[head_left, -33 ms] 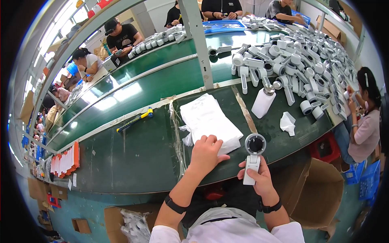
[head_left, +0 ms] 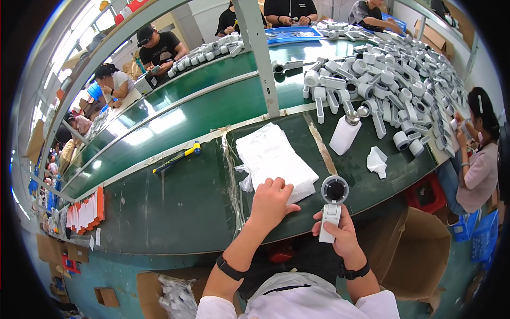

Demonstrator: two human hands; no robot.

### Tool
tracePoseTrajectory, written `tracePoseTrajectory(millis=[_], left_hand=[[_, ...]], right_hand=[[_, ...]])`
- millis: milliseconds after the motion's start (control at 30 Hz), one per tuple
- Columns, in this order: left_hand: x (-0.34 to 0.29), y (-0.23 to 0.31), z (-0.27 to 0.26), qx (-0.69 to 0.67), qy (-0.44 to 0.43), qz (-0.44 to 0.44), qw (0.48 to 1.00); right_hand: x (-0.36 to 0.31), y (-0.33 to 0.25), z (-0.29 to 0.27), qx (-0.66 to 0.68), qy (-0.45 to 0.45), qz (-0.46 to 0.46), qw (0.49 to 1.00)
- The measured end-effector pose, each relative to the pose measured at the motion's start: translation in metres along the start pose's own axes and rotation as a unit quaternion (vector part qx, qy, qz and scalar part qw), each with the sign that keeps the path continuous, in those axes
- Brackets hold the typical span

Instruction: The person wipes a handheld fan with a cloth, slides it into a plastic bag, and places it on the table, repeating the process for a second fan.

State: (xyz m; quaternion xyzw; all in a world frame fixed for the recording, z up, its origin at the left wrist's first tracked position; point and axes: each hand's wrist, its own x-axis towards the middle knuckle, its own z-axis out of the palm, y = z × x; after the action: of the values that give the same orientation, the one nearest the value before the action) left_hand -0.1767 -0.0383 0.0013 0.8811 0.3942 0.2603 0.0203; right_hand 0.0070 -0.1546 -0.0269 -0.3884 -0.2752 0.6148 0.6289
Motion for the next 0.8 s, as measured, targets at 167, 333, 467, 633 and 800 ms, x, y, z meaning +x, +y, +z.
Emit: tracePoseTrajectory(millis=[167,333,467,633,800], left_hand=[[-0.004,-0.013,0.017,0.036,-0.021,0.019,0.999],[0.000,-0.010,0.016,-0.075,-0.001,-0.069,0.995],[0.000,-0.018,0.012,-0.200,0.014,-0.120,0.972],[0.001,-0.015,0.007,-0.299,0.022,-0.190,0.935],[0.004,-0.008,-0.002,-0.271,0.015,-0.201,0.941]], right_hand=[[-0.001,0.004,-0.013,-0.005,-0.040,0.003,0.999],[-0.003,0.004,-0.012,-0.014,-0.034,0.008,0.999],[-0.002,0.003,-0.007,-0.033,-0.048,0.038,0.998],[0.000,0.001,-0.006,-0.031,-0.052,0.065,0.996],[-0.002,0.001,-0.013,-0.048,-0.063,0.057,0.995]])
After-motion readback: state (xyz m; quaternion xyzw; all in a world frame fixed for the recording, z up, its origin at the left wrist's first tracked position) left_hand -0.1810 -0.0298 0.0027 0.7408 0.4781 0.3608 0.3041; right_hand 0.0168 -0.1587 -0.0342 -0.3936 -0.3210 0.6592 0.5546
